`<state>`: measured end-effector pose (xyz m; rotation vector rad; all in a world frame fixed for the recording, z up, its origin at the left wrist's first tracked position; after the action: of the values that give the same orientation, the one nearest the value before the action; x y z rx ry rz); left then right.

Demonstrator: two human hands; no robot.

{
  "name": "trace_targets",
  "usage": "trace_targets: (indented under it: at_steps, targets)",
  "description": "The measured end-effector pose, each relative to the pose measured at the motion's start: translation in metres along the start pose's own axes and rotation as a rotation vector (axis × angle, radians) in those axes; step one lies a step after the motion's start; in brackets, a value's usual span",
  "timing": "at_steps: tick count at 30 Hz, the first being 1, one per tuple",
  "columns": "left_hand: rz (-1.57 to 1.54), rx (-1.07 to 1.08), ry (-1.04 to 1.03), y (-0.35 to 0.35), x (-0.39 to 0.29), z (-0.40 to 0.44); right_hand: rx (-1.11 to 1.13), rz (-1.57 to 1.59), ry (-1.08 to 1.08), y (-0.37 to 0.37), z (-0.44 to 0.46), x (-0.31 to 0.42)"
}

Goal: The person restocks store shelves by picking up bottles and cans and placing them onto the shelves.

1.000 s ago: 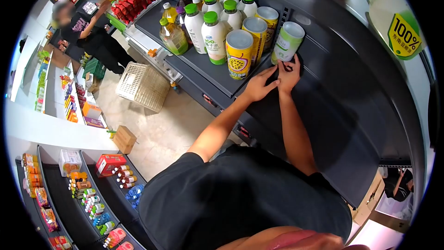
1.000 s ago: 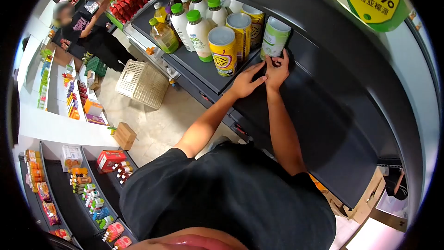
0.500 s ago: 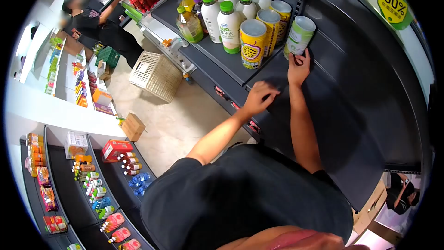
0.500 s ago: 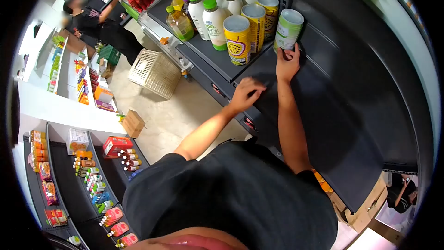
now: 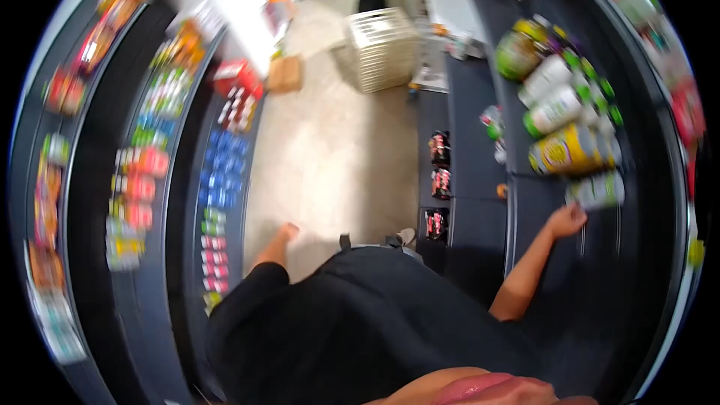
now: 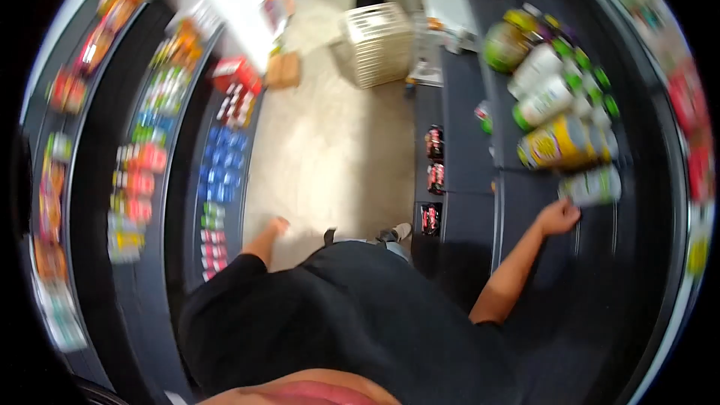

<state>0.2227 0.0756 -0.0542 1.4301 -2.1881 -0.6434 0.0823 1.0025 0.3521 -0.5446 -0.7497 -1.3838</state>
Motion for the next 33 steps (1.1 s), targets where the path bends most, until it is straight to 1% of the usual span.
trace_targets:
  at_steps: [1,2,3,4,5,6,7,8,9,10,11,12,13,14,16,17,18,19,20,21,22,23,24,25,26,28,29,31,33]
  targets:
    - [0.178,0.003,-0.168,-0.025,0.019,-0.028,0.132,-0.016,0.115,-0.007,-0.008,0.052]
    - [-0.403,-0.040,0.140,-0.049,0.062,-0.050,0.279,-0.090,0.054,-0.019,-0.008,0.047]
    - [-1.012,-0.271,0.393,-0.073,0.103,-0.079,0.404,-0.127,0.048,-0.068,-0.024,0.057]
    - [-1.312,-0.501,0.732,-0.099,0.126,-0.127,0.481,-0.115,0.353,-0.010,0.001,0.040]
    - [-1.350,-0.518,0.844,-0.141,0.107,-0.156,0.550,-0.180,0.394,-0.059,-0.006,0.031]
    - [-1.359,-0.464,0.918,-0.168,0.089,-0.176,0.557,-0.305,0.276,-0.061,-0.003,0.026]
    - [-1.365,-0.408,0.980,-0.179,0.073,-0.188,0.533,-0.353,0.316,-0.067,0.005,0.010]
    - [-1.371,-0.349,1.024,-0.196,0.061,-0.198,0.524,-0.327,0.368,-0.070,0.010,-0.001]
    - [-1.276,-0.265,1.016,-0.223,0.038,-0.186,0.466,-0.373,0.342,-0.066,0.009,0.016]
    - [-1.318,-0.201,1.043,-0.250,0.007,-0.172,0.404,-0.421,0.310,-0.054,0.005,0.035]
    - [-1.359,-0.138,1.064,-0.263,-0.030,-0.161,0.259,-0.375,0.357,-0.042,0.002,0.050]
    - [-1.121,-0.037,0.933,-0.239,-0.075,-0.151,0.109,-0.328,0.397,-0.028,-0.001,0.062]
    - [-0.881,0.053,0.797,-0.221,-0.106,-0.138,0.001,-0.282,0.326,-0.019,-0.004,0.066]
    - [-1.064,0.045,0.772,-0.222,-0.110,-0.130,-0.109,-0.227,0.247,-0.015,-0.013,0.074]
    - [-1.428,0.023,0.691,-0.237,-0.132,-0.107,0.029,-0.289,0.298,-0.033,-0.050,0.111]
    - [-1.609,0.016,0.634,-0.244,-0.153,-0.100,0.123,-0.362,0.417,-0.060,-0.080,0.121]
    - [-1.787,0.009,0.567,-0.247,-0.175,-0.102,0.214,-0.441,0.539,-0.088,-0.127,0.114]
    - [-1.609,-0.076,0.621,-0.247,-0.159,-0.118,0.449,-0.536,0.519,-0.132,-0.191,0.101]
    - [-1.422,-0.156,0.668,-0.243,-0.133,-0.136,0.760,-0.331,0.563,-0.158,-0.280,0.128]
    - [-1.437,-0.181,0.743,-0.243,-0.118,-0.148,1.172,-0.092,0.523,-0.168,-0.388,0.159]
    - [-1.451,-0.201,0.818,-0.246,-0.110,-0.156,1.632,0.112,0.439,-0.154,-0.498,0.191]
    - [-1.467,-0.267,0.833,-0.245,-0.105,-0.153,2.062,0.213,0.430,-0.111,-0.590,0.222]
    - [-1.483,-0.330,0.850,-0.246,-0.104,-0.147,2.468,0.438,0.077,-0.046,-0.650,0.249]
    - [-1.498,-0.393,0.872,-0.246,-0.104,-0.145,2.828,0.300,0.168,0.005,-0.702,0.249]
    - [-1.534,-0.412,0.856,-0.233,-0.109,-0.147,2.936,0.084,0.720,0.042,-0.740,0.248]
    - [-1.642,-0.482,0.795,-0.201,-0.120,-0.133,2.867,0.263,1.070,0.096,-0.785,0.244]
    - [-1.711,-0.536,0.748,-0.190,-0.130,-0.123,2.881,0.320,1.032,0.104,-0.794,0.244]
    - [-1.758,-0.621,0.728,-0.153,-0.153,-0.118,2.905,0.437,0.956,0.116,-0.807,0.249]
    - [-1.748,-0.690,0.495,-0.126,-0.175,-0.104,2.934,0.288,0.779,0.086,-0.800,0.250]
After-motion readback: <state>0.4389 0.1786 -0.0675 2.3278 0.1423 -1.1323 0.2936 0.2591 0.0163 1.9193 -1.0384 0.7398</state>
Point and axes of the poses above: each hand's wrist, its own z-axis towards the middle knuckle, its own y-axis out of the back of the hand, x = y × z, the point moved 8 cm from there along z, towards the middle knuckle, and after that the axes turned 5 degrees about z, right-handed, at the moved point
